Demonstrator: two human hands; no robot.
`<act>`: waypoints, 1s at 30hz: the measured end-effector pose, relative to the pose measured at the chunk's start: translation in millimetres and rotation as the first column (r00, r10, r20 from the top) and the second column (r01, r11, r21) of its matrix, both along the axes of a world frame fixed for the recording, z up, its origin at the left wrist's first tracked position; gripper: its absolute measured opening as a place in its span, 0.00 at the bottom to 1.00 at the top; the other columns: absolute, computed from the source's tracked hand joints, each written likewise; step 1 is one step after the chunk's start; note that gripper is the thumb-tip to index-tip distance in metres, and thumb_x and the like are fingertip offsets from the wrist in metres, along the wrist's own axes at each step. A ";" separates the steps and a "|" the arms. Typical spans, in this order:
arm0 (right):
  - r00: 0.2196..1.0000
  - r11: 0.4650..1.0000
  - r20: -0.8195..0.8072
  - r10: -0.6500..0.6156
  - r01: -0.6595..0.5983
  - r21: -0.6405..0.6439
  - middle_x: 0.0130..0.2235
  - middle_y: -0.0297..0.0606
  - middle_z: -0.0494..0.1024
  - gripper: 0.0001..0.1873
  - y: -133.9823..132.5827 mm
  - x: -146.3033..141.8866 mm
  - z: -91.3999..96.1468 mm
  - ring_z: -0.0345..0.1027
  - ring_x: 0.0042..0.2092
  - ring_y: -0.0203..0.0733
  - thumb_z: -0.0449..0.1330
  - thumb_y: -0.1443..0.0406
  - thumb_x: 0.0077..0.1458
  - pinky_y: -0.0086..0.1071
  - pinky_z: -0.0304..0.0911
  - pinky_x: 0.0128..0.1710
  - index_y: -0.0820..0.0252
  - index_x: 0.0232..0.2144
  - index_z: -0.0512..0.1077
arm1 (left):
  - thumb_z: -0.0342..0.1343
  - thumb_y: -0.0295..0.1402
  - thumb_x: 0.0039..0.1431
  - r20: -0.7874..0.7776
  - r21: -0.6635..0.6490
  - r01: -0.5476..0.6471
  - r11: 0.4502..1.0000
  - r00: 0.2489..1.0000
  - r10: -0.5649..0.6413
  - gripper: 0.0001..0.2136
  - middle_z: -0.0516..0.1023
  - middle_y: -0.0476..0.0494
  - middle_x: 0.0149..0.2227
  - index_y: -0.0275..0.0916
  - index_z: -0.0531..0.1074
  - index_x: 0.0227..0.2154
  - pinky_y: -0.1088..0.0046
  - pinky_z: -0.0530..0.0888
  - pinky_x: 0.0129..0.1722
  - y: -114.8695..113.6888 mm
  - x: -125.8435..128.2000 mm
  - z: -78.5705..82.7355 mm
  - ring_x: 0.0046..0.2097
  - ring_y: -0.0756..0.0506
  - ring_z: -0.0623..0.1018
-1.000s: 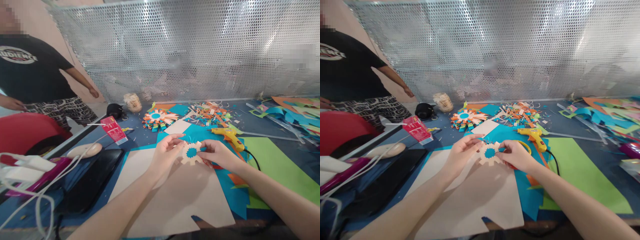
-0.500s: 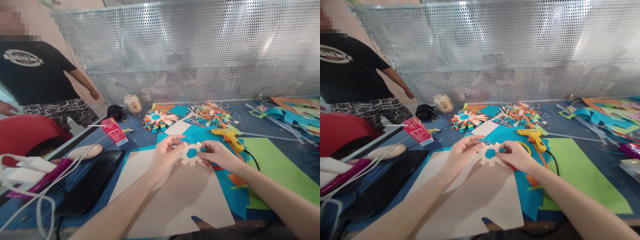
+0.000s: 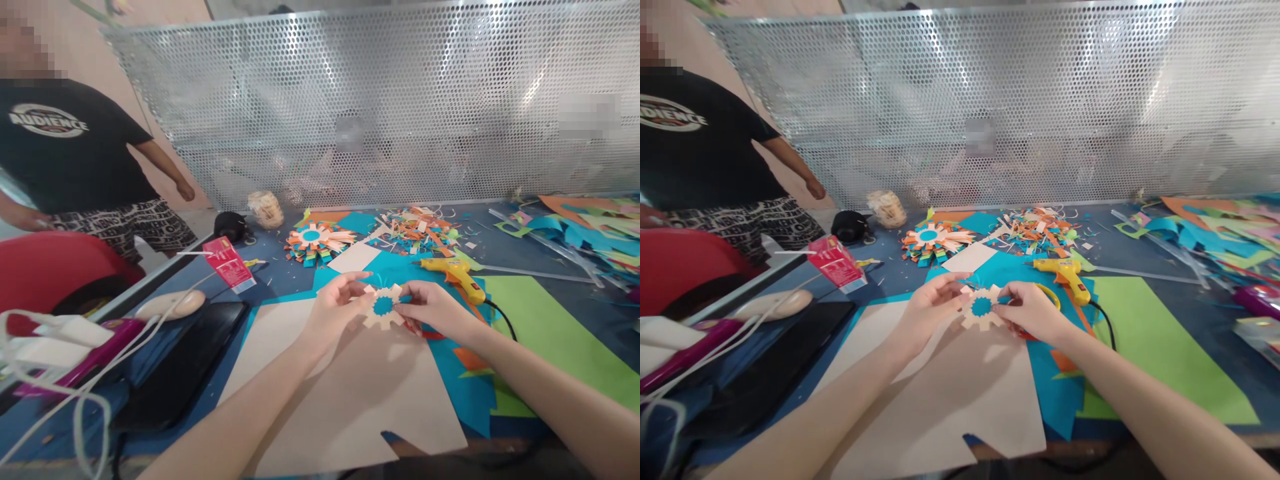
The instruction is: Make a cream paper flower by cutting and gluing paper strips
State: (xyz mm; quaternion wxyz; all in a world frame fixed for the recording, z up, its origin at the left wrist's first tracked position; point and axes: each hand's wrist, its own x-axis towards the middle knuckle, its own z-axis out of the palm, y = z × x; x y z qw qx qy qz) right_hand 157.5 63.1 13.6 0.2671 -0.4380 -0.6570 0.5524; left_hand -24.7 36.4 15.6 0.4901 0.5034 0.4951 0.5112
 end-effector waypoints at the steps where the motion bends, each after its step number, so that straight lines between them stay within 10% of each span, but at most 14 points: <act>1: 1.000 1.000 0.004 0.004 -0.004 0.001 0.14 0.26 0.67 0.10 -0.2 -0.1 0.1 0.58 0.15 0.30 0.59 0.61 0.46 0.24 0.52 0.16 0.60 0.25 0.61 | 0.62 0.36 0.42 -0.012 0.004 -0.004 1.000 1.000 0.004 0.19 0.74 0.49 0.29 0.38 0.70 0.40 0.75 0.70 0.33 -0.1 -0.1 -0.3 0.33 0.49 0.73; 30: 0.991 0.995 -0.088 -0.102 0.101 -0.014 0.15 0.26 0.68 0.09 10.5 2.5 -5.7 0.61 0.15 0.29 0.59 0.62 0.45 0.23 0.55 0.15 0.60 0.24 0.62 | 0.56 0.40 0.46 -0.130 0.111 -0.175 0.978 0.973 0.189 0.16 0.76 0.43 0.33 0.37 0.72 0.37 0.75 0.68 0.29 24.7 -24.8 -6.3 0.35 0.47 0.74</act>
